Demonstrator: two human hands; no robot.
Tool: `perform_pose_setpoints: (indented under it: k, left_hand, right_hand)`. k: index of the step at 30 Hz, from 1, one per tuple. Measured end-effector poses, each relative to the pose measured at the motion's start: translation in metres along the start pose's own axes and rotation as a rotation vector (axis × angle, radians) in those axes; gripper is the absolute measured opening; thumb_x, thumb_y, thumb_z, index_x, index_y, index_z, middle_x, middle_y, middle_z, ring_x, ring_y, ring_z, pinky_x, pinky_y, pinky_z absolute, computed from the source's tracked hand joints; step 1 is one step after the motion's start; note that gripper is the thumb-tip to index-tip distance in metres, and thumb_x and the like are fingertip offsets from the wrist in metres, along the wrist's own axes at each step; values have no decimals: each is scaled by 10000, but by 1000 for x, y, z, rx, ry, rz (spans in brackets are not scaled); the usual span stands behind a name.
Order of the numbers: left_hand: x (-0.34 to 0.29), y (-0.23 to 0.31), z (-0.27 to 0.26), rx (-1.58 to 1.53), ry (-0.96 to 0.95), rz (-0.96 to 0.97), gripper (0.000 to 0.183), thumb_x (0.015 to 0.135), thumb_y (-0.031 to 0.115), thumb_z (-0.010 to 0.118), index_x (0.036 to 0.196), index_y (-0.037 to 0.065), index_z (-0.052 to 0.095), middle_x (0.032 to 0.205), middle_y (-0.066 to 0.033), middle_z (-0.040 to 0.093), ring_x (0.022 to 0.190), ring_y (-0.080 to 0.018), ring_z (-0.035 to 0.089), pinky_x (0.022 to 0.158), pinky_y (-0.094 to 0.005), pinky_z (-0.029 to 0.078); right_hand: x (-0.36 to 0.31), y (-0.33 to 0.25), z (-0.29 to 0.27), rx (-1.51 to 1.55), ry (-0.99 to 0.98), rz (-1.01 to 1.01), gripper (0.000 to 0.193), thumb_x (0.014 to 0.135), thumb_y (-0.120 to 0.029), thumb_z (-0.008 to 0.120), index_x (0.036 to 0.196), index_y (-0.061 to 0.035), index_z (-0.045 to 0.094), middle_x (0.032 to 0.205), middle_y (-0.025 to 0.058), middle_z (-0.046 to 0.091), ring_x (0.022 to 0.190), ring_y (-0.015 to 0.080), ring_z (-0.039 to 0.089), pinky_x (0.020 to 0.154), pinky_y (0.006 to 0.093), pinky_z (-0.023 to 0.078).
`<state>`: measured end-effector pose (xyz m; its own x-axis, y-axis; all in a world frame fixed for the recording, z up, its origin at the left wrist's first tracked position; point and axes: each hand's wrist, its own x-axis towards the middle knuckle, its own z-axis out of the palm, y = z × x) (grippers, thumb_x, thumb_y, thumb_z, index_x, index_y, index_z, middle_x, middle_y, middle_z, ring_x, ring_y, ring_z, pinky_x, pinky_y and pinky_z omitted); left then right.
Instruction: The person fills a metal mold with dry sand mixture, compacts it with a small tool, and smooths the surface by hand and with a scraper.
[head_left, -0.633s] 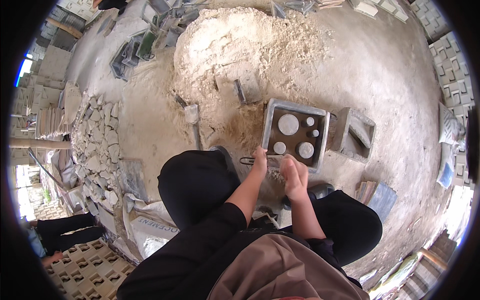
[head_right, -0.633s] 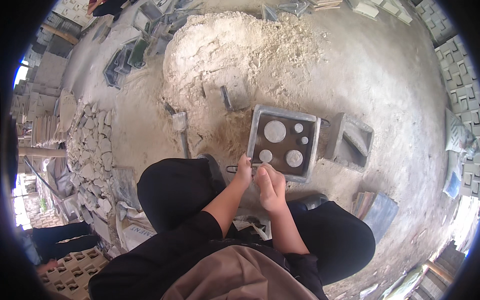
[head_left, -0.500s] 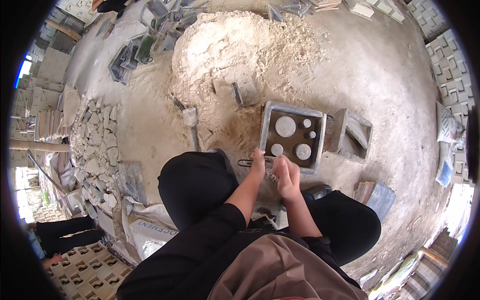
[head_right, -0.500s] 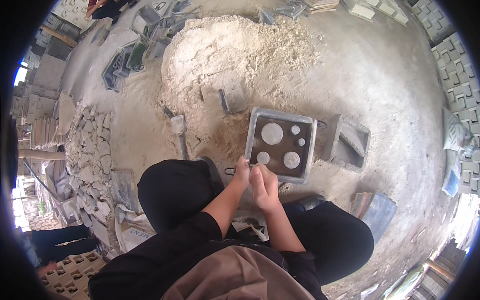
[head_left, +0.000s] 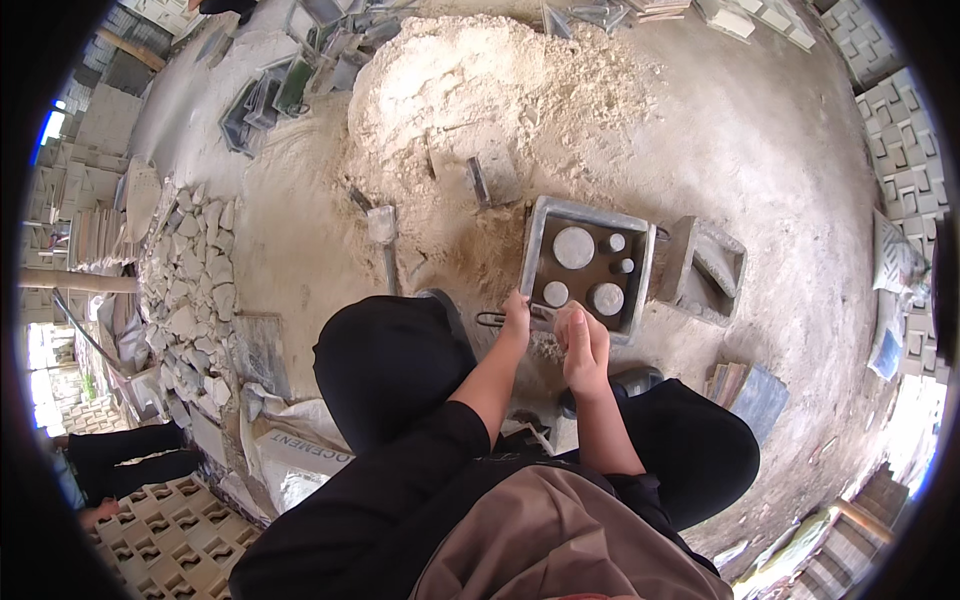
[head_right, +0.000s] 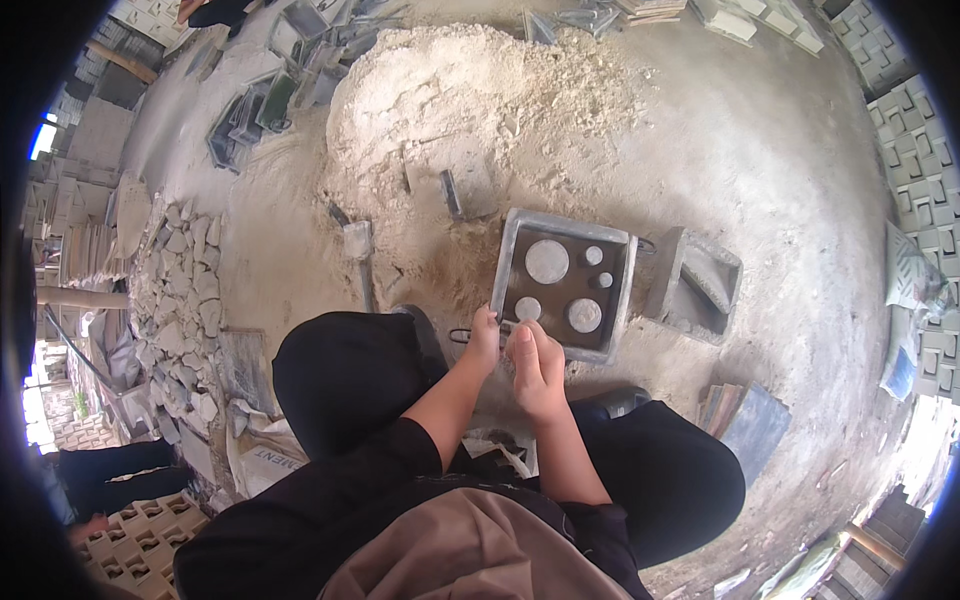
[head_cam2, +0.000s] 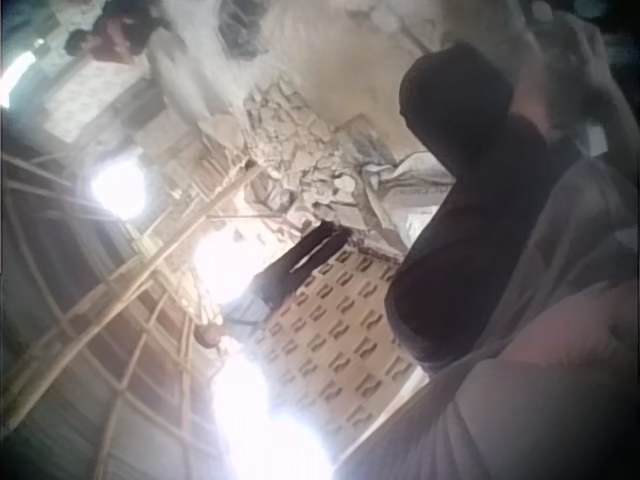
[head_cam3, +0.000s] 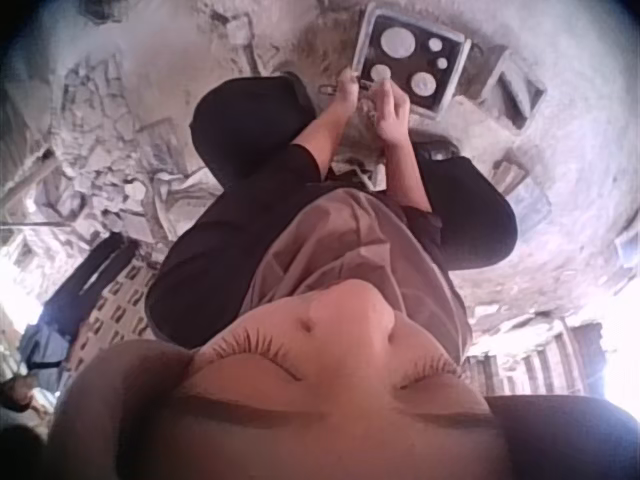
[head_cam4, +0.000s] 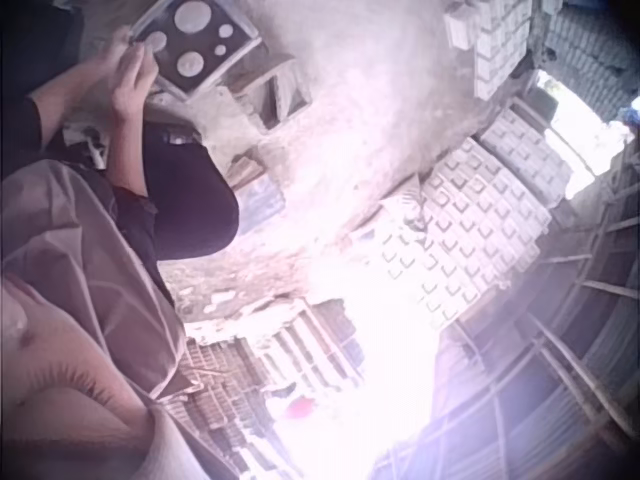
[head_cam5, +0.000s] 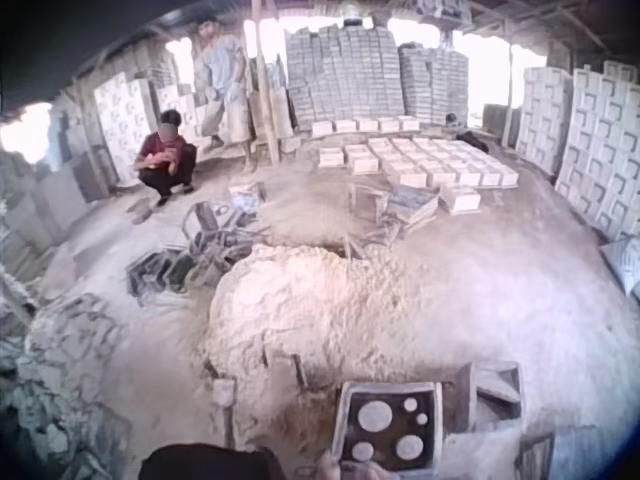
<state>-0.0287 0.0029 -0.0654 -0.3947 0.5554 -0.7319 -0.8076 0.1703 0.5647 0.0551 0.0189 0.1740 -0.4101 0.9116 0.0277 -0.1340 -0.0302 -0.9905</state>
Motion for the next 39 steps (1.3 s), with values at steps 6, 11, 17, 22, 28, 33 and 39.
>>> perform_pose_setpoints:
  k: [6, 11, 17, 22, 28, 33, 39]
  left_hand:
    - [-14, 7, 9, 164, -10, -104, 287, 776, 298, 353, 925, 88, 480, 793, -24, 428, 749, -164, 425, 656, -296, 379]
    - [-1, -1, -6, 345, -47, 310, 220, 706, 285, 493, 632, 97, 407, 618, -4, 363, 572, -166, 415, 500, -328, 360]
    - [12, 0, -28, 39, -227, -70, 204, 782, 296, 359, 828, 127, 464, 672, -12, 424, 587, -149, 451, 475, -324, 387]
    - [-5, 0, 4, 110, 7, -26, 183, 719, 277, 447, 757, 98, 443, 683, -22, 393, 611, -162, 421, 528, -336, 381]
    - [12, -8, -16, 151, -28, -21, 258, 731, 360, 396, 909, 187, 470, 736, 0, 446, 568, -144, 416, 451, -296, 315]
    - [18, -9, -19, 261, -19, -20, 288, 719, 357, 413, 933, 170, 460, 851, -22, 438, 675, -181, 416, 478, -355, 320]
    - [-32, 16, 32, 216, 120, -171, 210, 707, 254, 519, 793, 97, 409, 877, -29, 340, 847, -147, 336, 838, -248, 250]
  right_hand:
    - [0, -7, -3, 79, -8, 143, 395, 946, -223, 305, 595, -48, 352, 576, 10, 344, 532, 100, 315, 500, 240, 267]
    - [-1, -2, 3, 41, -36, 87, 407, 947, -238, 305, 590, -48, 359, 571, 15, 359, 530, 99, 321, 497, 237, 266]
    - [4, -31, 6, 105, -34, 38, 415, 944, -229, 319, 574, -46, 362, 568, 21, 379, 524, 101, 333, 487, 238, 262]
    - [2, 1, -2, 48, -1, 87, 412, 946, -214, 311, 569, -56, 354, 551, 9, 360, 509, 91, 310, 480, 240, 252]
    - [16, -23, -15, 51, 173, 70, 418, 946, -242, 322, 568, -65, 345, 528, -8, 339, 497, 72, 283, 464, 243, 235]
    - [16, -15, -20, 44, 250, 33, 444, 943, -233, 335, 525, -83, 312, 491, -10, 304, 466, 92, 262, 452, 258, 217]
    - [12, 0, -44, 335, 445, -49, 445, 922, -215, 335, 503, -66, 315, 448, 14, 312, 422, 119, 292, 443, 266, 234]
